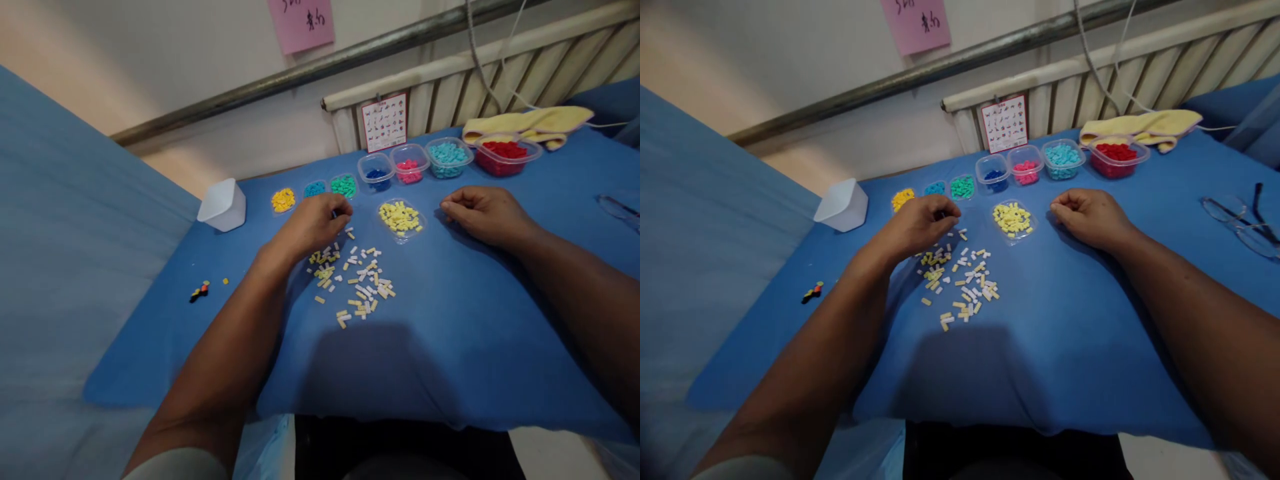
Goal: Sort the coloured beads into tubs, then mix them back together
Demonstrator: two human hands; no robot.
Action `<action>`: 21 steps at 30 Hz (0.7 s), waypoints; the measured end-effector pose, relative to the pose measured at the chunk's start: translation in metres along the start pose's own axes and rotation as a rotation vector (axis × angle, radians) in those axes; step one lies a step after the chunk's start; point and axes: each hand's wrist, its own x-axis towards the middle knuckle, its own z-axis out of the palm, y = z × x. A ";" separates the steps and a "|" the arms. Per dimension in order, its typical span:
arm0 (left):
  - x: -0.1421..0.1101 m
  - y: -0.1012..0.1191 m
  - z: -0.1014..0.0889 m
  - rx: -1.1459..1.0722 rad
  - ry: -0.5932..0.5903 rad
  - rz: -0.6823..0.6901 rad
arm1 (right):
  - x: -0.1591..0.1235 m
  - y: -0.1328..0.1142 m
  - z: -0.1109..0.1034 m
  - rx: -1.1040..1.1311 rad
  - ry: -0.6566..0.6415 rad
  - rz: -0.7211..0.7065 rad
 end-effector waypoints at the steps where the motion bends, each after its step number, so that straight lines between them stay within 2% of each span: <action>1: -0.013 -0.010 -0.007 -0.001 -0.002 -0.042 | -0.001 -0.001 0.000 -0.007 0.001 0.004; 4: -0.050 -0.030 -0.019 -0.022 -0.033 -0.118 | -0.003 -0.004 0.000 -0.031 0.012 0.027; 8: -0.078 -0.039 -0.011 -0.037 -0.073 -0.141 | -0.005 -0.002 0.000 -0.064 0.026 0.029; 15: -0.089 -0.048 0.003 -0.012 -0.174 -0.061 | -0.007 -0.003 -0.001 -0.120 0.037 0.062; 21: -0.094 -0.053 0.006 -0.004 -0.153 -0.058 | -0.005 -0.002 -0.002 -0.145 0.036 0.089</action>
